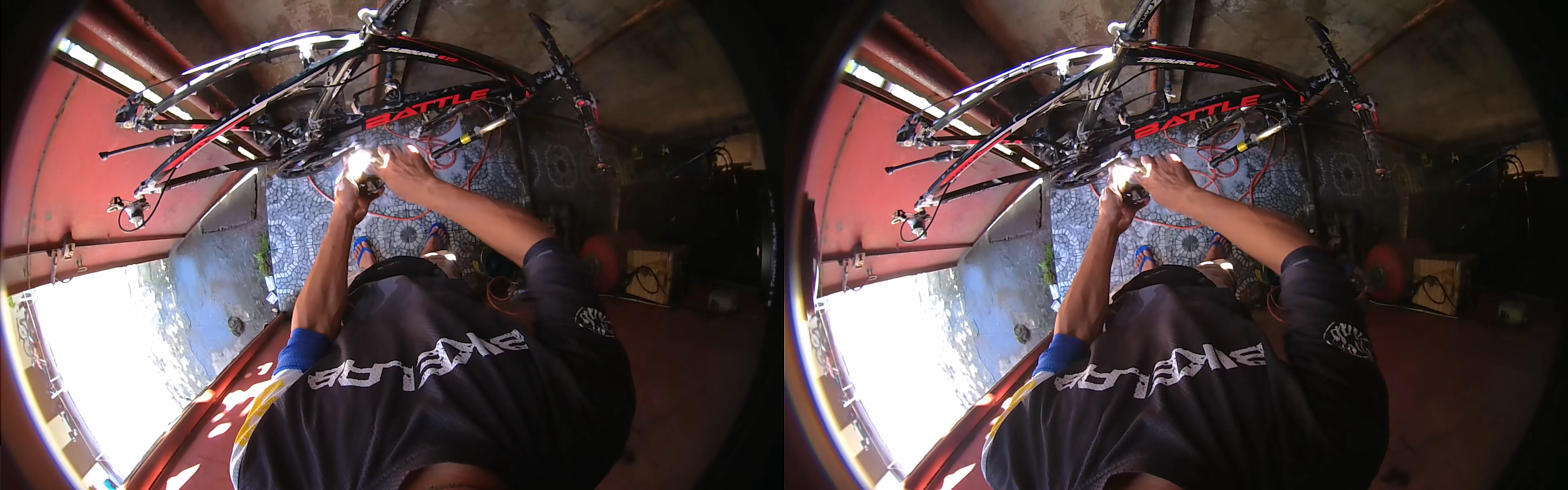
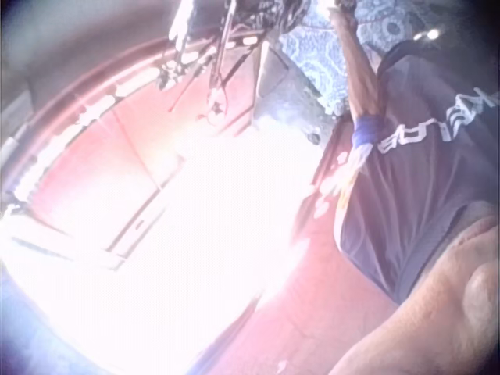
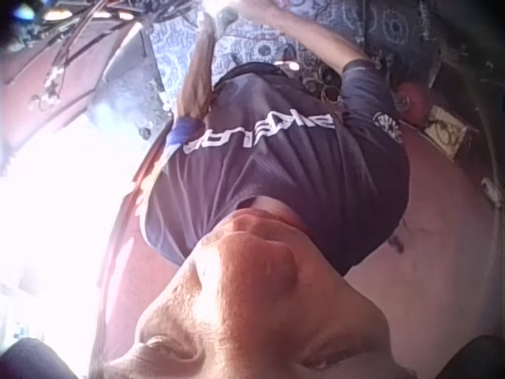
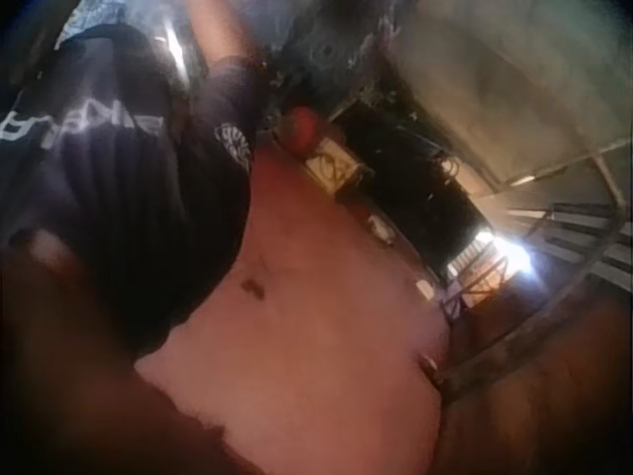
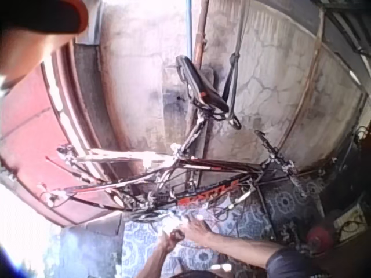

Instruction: The person scrubs the frame and components of a bicycle mounted upside down on a stand using a blue sponge and a yellow cloth. They apply soap and water to the frame, chain, and fork, then rinse the parts with a hose.

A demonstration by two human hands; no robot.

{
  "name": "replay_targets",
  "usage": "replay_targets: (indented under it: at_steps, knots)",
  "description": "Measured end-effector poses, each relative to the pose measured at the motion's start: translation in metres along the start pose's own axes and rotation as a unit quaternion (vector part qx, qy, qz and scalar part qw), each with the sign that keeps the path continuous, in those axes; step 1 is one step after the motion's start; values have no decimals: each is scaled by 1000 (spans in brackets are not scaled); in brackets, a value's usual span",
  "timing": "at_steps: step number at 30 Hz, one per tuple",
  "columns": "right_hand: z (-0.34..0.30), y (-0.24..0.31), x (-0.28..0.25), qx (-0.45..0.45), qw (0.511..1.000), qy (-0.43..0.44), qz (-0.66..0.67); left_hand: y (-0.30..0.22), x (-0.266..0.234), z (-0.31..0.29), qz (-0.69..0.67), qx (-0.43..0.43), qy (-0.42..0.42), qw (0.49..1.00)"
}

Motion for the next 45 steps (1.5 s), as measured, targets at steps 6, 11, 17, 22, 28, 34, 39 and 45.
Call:
replay_targets:
  at_steps: [6, 11, 17, 22, 28, 34, 39, 45]
  knots:
    - [41, -1, -3, 82, 937, 62, 335, -7, 1, 5, 45, 36, -13, 998]
    - [14, 6, 31, 338, 399, 188, 831, -11, 8, -7, -26, 62, -21, 998]
    - [10, -16, 25, 289, 649, -88, 698, -21, -12, -9, -51, 25, 94, 994]
    - [21, 51, 10, 127, 918, -155, 341, -17, -35, 11, -132, 72, 140, 979]
    - [24, 6, -1, 148, 878, -162, 427, -32, 25, -30, -72, -17, 62, 995]
    - [12, 20, -42, 70, 929, -50, 359, -42, 11, -34, -125, -16, 36, 991]
    - [13, 59, -20, 65, 948, -175, 257, -46, 5, -25, -214, 54, 149, 964]
    - [-3, 43, -34, 5, 956, -48, 289, -46, -19, -14, -222, 4, 149, 964]
Point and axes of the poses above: each hand's wrist, its own z-axis towards the middle knuckle, its own x-axis out of the palm, y = z × x, the point moved 2 cm from there along z, towards the middle knuckle, and after that the axes turned 3 degrees about z, right-handed, at the moved point
